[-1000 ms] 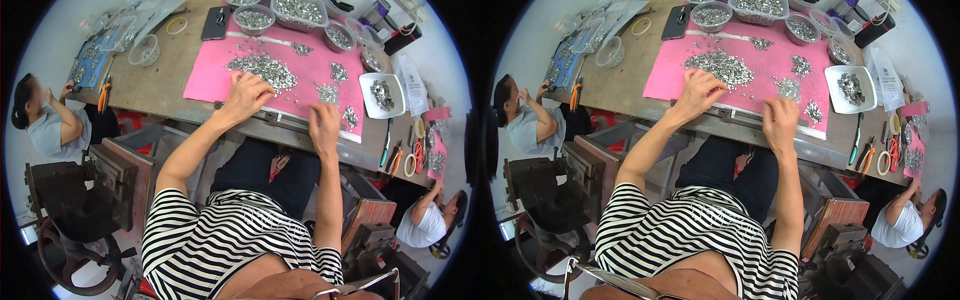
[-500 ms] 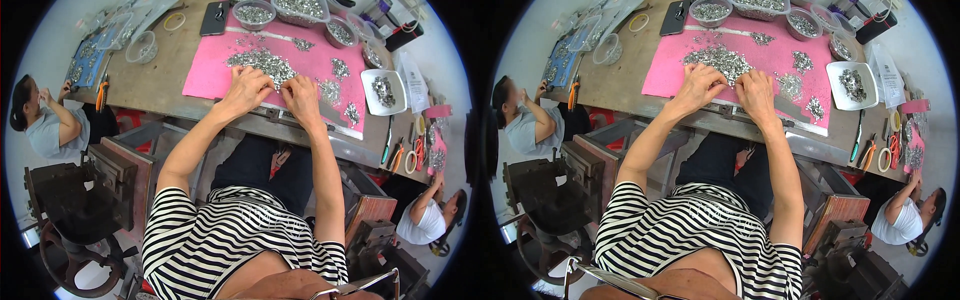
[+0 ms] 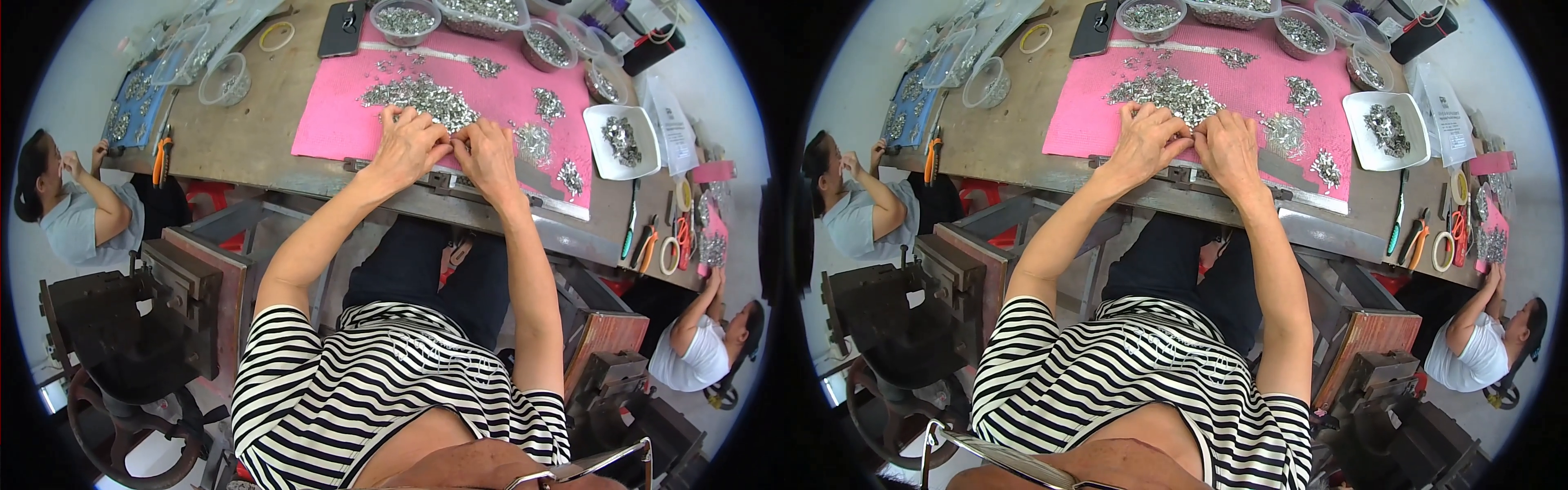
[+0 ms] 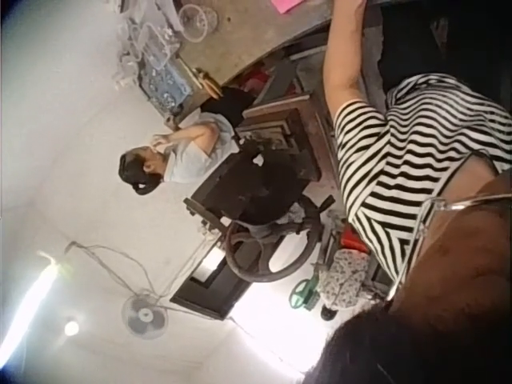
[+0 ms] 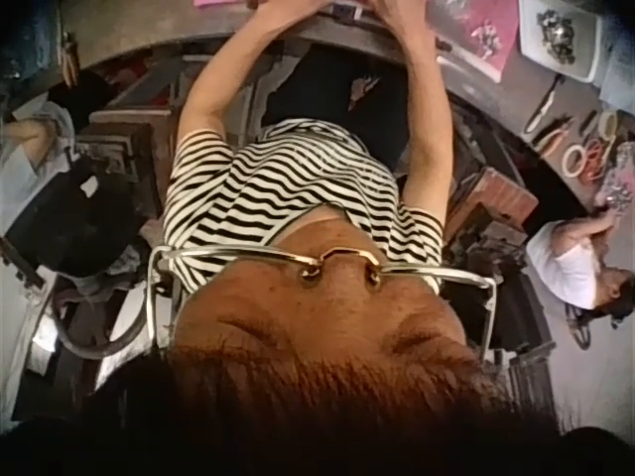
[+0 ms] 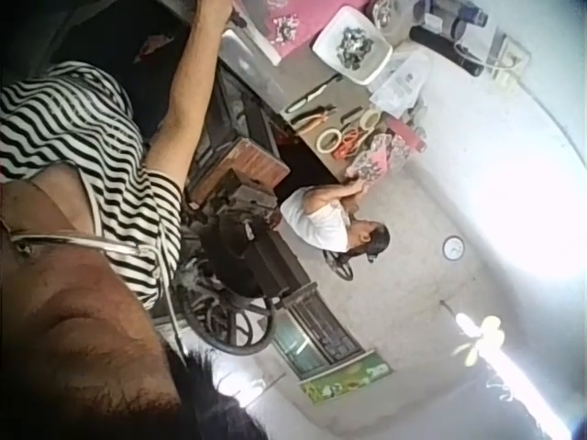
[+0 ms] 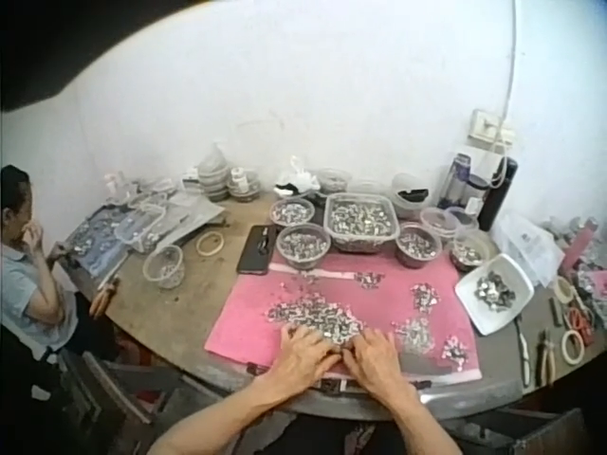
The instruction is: The person picks up small metal components from storage containers, places them into a metal jig, and then uses a manual press to stamp or assemble them.
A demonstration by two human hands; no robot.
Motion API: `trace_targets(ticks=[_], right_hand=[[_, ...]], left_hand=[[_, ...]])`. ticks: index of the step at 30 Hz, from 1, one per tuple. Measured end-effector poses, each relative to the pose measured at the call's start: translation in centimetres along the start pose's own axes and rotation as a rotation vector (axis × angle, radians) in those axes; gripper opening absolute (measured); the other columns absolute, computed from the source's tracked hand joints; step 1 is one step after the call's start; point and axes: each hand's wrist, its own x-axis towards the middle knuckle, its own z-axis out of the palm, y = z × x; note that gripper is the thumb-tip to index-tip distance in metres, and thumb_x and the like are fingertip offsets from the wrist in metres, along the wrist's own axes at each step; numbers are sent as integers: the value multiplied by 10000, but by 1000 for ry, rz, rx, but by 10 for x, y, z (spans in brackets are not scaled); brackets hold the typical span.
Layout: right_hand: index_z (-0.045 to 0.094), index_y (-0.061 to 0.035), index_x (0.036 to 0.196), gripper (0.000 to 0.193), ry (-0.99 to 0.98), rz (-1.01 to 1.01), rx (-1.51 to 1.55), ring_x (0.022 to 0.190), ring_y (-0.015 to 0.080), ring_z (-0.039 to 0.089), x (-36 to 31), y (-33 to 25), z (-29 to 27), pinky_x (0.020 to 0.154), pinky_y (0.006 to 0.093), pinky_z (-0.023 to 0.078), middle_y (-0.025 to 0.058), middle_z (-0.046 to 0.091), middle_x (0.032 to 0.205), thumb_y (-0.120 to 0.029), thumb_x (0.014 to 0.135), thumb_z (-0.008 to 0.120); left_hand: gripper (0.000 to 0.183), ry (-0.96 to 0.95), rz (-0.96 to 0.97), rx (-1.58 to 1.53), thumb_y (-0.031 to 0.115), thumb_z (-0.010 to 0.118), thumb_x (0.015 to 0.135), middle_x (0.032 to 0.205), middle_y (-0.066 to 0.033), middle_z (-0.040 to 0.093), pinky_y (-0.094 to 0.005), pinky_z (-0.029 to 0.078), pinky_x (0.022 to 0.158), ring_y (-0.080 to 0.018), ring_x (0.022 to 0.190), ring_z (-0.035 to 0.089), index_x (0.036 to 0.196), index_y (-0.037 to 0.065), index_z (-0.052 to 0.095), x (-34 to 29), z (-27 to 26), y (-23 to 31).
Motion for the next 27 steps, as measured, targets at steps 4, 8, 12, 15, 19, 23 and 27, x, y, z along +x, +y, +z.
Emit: trace_targets(ticks=[4,8,12,15,19,23,27], right_hand=[[683,-56,855,81,-3,0,-10,869,279,602,-4,2,-5,817,420,415,86,622,853,-109,816,731],[703,-81,896,56,57,-17,7,834,253,613,-6,6,-6,810,405,403,60,629,816,-104,848,724],[717,-81,912,60,39,5,27,838,252,620,-6,4,-10,821,405,409,63,634,822,-101,856,716],[715,-81,899,54,37,7,12,840,254,622,-6,-1,-7,829,404,415,62,637,829,-97,847,718],[690,-76,878,56,65,-35,-58,841,259,606,-5,-2,-1,820,404,413,61,618,829,-88,832,720],[658,-66,880,80,64,-70,-52,838,258,588,-3,2,2,810,406,405,64,594,817,-82,829,718],[653,-63,898,91,67,-76,-36,824,258,588,-6,4,-5,811,403,399,68,592,814,-78,832,715]], left_hand=[[76,19,13,9,152,746,845,841,2,622,-446,333,928,-200,864,569,904,126,707,1,0,3],[45,-39,-64,-123,147,725,854,822,-4,630,-423,329,881,-205,836,567,886,121,707,-5,-2,-3],[66,-55,-69,-133,171,688,892,805,0,630,-393,322,850,-199,807,561,931,131,725,-7,-6,-7],[82,-56,-67,-117,169,679,901,837,-9,637,-394,321,858,-205,825,558,952,139,736,-9,-6,-9],[86,-53,-54,-129,166,672,909,862,-17,638,-395,318,863,-207,847,559,958,141,739,-11,-5,-10],[80,-69,-58,-107,163,683,904,857,-14,632,-397,316,867,-202,851,561,956,143,740,-10,-6,-9],[64,-60,-64,-113,166,722,872,821,4,629,-406,324,871,-188,825,568,926,133,730,-10,-6,-6]])
